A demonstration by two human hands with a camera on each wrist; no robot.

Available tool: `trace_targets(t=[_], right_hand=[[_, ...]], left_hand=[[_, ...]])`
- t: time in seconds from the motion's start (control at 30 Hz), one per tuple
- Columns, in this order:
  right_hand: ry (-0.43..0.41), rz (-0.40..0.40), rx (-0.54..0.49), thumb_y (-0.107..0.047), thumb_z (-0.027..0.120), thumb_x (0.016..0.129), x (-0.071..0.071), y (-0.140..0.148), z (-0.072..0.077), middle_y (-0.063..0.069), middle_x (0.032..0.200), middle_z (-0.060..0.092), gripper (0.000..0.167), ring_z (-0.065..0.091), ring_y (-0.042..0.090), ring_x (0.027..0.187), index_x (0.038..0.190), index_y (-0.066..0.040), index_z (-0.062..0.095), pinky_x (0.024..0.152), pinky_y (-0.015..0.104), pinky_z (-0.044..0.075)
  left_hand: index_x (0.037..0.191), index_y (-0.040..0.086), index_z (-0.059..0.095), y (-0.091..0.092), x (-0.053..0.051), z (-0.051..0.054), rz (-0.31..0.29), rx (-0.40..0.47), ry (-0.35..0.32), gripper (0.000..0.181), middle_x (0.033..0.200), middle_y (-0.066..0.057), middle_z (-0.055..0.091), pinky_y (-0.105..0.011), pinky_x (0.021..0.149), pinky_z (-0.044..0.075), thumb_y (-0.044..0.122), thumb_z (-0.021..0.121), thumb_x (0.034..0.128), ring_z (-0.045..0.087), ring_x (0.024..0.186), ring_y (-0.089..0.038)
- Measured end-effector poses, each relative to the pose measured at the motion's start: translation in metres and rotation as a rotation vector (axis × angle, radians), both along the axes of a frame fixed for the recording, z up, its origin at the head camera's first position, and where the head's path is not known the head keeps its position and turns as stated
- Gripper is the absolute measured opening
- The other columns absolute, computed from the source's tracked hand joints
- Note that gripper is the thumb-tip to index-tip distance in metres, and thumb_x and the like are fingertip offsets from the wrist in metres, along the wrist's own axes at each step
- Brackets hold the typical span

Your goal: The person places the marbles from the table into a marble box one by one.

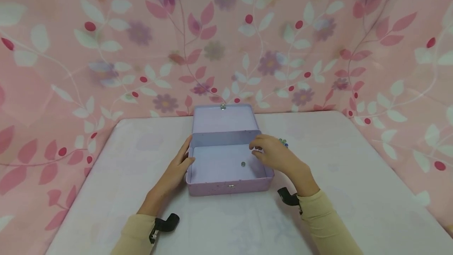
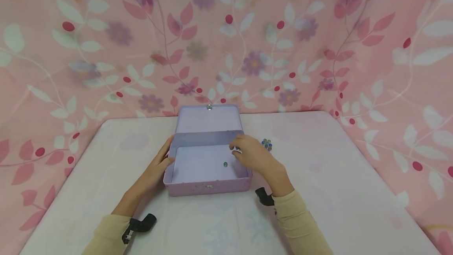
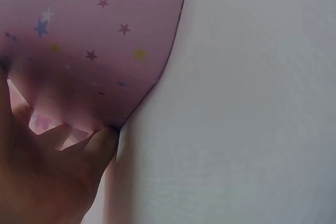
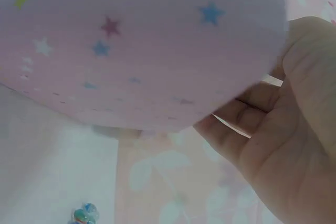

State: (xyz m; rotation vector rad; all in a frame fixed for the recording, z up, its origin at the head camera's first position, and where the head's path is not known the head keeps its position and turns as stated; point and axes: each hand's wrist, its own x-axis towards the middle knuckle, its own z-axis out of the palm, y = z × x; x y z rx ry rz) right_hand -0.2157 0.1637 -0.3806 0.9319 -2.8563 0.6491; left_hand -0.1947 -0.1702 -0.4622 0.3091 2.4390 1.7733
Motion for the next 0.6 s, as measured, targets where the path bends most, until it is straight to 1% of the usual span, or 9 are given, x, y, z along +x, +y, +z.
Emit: trace_targets(t=[0.07,0.17,0.33,0.4,0.47,0.6], right_hand=[[0.010,-0.001,-0.028,-0.005,0.071,0.088,-0.001,0.003,0.004,0.000,0.094,0.066,0.012,0.065,0.015,0.089,0.099,-0.009,0.074,0.079,0.032,0.057],[0.022,0.001,-0.071,-0.004,0.071,0.087,-0.001,0.007,0.008,0.000,0.094,0.066,0.012,0.064,0.016,0.089,0.098,-0.009,0.073,0.079,0.033,0.056],[0.054,-0.016,-0.121,-0.002,0.071,0.087,-0.004,0.018,0.007,0.001,0.094,0.068,0.015,0.065,0.017,0.089,0.099,-0.009,0.073,0.080,0.036,0.056],[0.057,-0.035,-0.130,-0.001,0.071,0.087,-0.005,0.023,0.006,0.002,0.096,0.069,0.016,0.067,0.018,0.090,0.101,-0.009,0.073,0.081,0.037,0.057],[0.058,-0.061,-0.134,-0.001,0.070,0.087,-0.006,0.029,0.006,0.004,0.096,0.069,0.017,0.067,0.020,0.091,0.103,-0.008,0.073,0.082,0.041,0.057],[0.045,-0.117,-0.119,-0.002,0.070,0.087,-0.011,0.042,0.006,0.005,0.094,0.068,0.018,0.067,0.023,0.090,0.105,-0.005,0.073,0.082,0.044,0.057]], left_hand=[[0.156,0.049,0.011,0.000,-0.001,0.001,0.003,0.002,-0.003,0.066,0.167,0.012,0.011,-0.066,0.117,0.025,0.026,0.044,0.1033,0.018,0.153,-0.038],[0.157,0.046,0.010,0.000,0.001,0.007,0.001,0.007,-0.018,0.067,0.167,0.011,0.010,-0.066,0.117,0.024,0.024,0.044,0.1032,0.017,0.153,-0.039],[0.160,0.036,0.011,0.003,0.009,0.023,-0.005,0.010,-0.043,0.068,0.168,0.004,0.010,-0.066,0.117,0.024,0.020,0.044,0.1025,0.017,0.152,-0.043],[0.161,0.033,0.010,0.004,0.013,0.029,-0.007,0.000,-0.049,0.068,0.169,0.002,0.010,-0.066,0.117,0.025,0.019,0.043,0.1026,0.018,0.152,-0.043],[0.161,0.033,0.010,0.005,0.015,0.033,-0.004,-0.010,-0.053,0.068,0.169,0.002,0.010,-0.065,0.117,0.025,0.019,0.043,0.1028,0.018,0.152,-0.043],[0.161,0.033,0.010,0.006,0.016,0.036,-0.002,-0.012,-0.060,0.067,0.169,0.003,0.009,-0.065,0.118,0.024,0.019,0.043,0.1031,0.017,0.152,-0.043]])
